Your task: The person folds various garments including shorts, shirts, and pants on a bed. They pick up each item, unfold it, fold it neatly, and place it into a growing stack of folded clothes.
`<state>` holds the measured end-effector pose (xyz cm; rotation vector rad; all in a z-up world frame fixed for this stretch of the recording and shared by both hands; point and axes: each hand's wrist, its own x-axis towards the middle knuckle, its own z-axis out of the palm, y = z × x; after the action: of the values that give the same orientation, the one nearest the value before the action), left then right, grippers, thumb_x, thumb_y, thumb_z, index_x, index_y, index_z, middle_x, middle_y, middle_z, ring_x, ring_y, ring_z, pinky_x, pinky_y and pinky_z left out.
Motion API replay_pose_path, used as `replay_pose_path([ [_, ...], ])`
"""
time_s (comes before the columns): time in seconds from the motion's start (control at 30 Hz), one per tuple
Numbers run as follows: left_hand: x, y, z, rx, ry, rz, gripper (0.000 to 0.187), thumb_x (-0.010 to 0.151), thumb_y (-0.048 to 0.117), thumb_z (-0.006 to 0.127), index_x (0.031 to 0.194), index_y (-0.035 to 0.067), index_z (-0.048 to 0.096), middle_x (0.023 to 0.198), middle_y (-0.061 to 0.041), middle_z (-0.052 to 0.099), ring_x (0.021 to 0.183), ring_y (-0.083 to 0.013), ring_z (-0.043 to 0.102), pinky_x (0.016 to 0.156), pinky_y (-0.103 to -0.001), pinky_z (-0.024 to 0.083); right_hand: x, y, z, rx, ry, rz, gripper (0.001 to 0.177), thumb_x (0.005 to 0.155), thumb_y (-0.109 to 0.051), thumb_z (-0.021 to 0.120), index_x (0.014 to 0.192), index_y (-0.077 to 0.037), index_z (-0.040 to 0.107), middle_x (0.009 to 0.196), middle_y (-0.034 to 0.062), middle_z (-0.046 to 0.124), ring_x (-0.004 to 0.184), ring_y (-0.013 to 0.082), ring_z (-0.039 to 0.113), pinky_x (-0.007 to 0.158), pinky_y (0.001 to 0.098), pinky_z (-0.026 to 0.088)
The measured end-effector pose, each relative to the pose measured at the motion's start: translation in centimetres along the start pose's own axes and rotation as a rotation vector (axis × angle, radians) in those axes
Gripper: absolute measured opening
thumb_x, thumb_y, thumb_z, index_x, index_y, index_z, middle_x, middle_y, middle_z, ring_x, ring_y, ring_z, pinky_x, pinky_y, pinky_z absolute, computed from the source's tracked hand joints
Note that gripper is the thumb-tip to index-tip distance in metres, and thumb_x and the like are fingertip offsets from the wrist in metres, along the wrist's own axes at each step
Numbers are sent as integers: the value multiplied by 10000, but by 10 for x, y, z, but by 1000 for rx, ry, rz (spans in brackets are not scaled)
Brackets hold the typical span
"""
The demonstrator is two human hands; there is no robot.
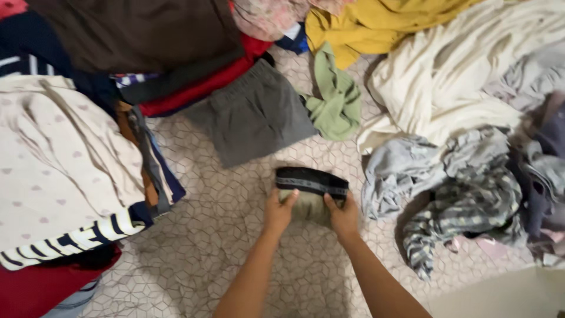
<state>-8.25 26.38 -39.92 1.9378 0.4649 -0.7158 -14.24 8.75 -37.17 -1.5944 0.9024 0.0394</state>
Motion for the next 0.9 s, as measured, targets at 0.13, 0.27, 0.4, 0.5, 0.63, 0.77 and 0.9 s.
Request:
replay_pose_path([
  [0.13,31,25,-80,-377,155,457,738,887,490,766,1338,-57,560,1208,-160,696,1051,-261,661,884,-382,529,46,-76,52,61,-203,-372,356,951,-131,774,1256,4,647,1116,75,680,1024,182,594,908,340,490],
  [0.27,97,44,-132,-139,343,203,687,843,483,790,1276,-32,650,1151,-192,750,1052,-307,716,933,-399,551,119,-136,114,-304,-241,-770,732,886,-221,830,1479,9,469,1431,204,588,1347,311,543,1145,402,422],
  [0.4,149,28,-138,176,777,352,1120,596,538,997,1341,-149,520,1243,-347,621,1142,-473,599,944,-495,504,161,-156,142,-830,-166,-710,1276,566,-351,1036,1506,120,314,1389,447,454,1270,570,441,1030,551,385],
  [0.5,173,17,-127,-269,485,285,932,721,419,955,1302,-145,494,1209,-310,640,1160,-417,637,975,-472,510,165,-158,155,-771,-313,-232,1178,645,-398,895,1555,-12,255,1197,285,670,1146,400,642,964,415,512],
  [0.63,180,-11,-179,-25,525,19,732,753,456,877,1202,-84,669,1146,-270,731,1115,-362,695,955,-433,532,146,-147,201,-778,-453,-275,946,734,-463,879,1424,32,462,1208,253,723,1117,361,728,952,402,568],
  [0.77,157,-49,-257,52,616,130,860,771,389,883,1320,-172,532,1274,-321,633,1191,-404,608,1014,-447,472,104,-113,249,-611,-513,-469,1033,762,-349,894,1518,51,315,1304,285,630,1194,402,617,992,420,502],
  [0.9,125,-31,-257,383,472,-172,907,904,417,800,1470,-159,386,1398,-377,547,1347,-467,515,1169,-482,383,72,-94,245,-530,-413,-426,1008,778,-277,853,1557,-13,271,1342,217,622,1148,338,629,971,417,522],
])
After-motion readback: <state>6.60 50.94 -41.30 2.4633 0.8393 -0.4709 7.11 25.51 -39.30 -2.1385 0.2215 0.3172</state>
